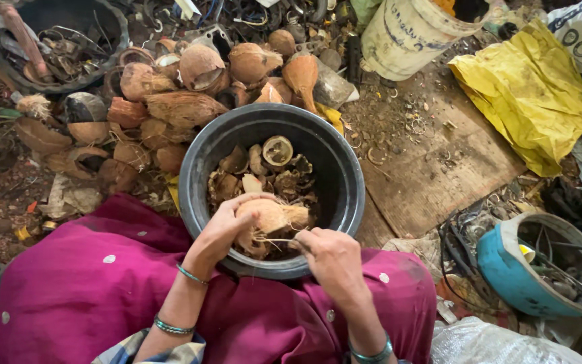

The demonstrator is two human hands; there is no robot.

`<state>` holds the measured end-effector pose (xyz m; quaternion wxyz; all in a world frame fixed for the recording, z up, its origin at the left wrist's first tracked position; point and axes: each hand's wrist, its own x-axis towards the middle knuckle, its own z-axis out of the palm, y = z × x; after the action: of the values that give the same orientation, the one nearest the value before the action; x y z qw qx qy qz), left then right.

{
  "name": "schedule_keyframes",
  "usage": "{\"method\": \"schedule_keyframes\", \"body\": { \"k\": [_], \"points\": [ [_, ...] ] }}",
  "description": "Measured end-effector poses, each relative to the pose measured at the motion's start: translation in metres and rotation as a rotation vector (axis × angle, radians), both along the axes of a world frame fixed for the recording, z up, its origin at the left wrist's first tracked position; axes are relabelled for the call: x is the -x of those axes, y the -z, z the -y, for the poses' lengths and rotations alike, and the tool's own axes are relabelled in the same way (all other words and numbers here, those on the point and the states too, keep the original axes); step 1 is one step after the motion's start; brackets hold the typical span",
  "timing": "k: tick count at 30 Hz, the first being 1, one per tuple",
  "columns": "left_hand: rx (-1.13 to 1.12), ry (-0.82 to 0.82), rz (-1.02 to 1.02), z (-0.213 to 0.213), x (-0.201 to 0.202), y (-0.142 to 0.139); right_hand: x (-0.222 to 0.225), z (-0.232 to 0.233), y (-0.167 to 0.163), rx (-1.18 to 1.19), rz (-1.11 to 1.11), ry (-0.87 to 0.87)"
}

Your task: The person sits on the ground with a large basin in front of them, holding coconut shell halves on their lap and scraping the fibrous husk and inner debris off each shell with a small knife, letting the scrapings fall into the basin. They work through shells one at a time, discarding cleaned shells onto a pile beside them.

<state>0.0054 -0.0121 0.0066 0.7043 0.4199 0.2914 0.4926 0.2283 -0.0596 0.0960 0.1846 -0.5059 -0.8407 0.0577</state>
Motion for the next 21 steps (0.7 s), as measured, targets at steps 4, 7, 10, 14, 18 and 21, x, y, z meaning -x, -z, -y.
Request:
{"method": "schedule_keyframes", "body": {
  "k": [4,7,10,14,18,21],
  "points": [
    [0.002,0.153,-0.158,0.003,0.002,-0.007,-0.006,-0.003,-0.006,-0.016,0.033,-0.056],
    [0.016,0.171,-0.102,0.004,0.001,-0.007,-0.003,-0.002,-0.006,-0.035,0.01,-0.076],
    [0.034,0.114,-0.072,0.003,-0.002,-0.003,0.001,0.001,-0.005,-0.019,0.047,-0.035],
    [0.067,-0.086,-0.065,0.0,-0.006,0.007,0.014,0.008,0.0,-0.037,0.028,-0.022],
    [0.109,-0.264,-0.027,-0.008,-0.008,0.017,0.029,0.019,0.01,-0.033,0.006,0.039],
    [0.103,-0.306,-0.044,-0.01,-0.008,0.023,0.031,0.02,0.014,-0.006,-0.002,0.069]
  ]
}}
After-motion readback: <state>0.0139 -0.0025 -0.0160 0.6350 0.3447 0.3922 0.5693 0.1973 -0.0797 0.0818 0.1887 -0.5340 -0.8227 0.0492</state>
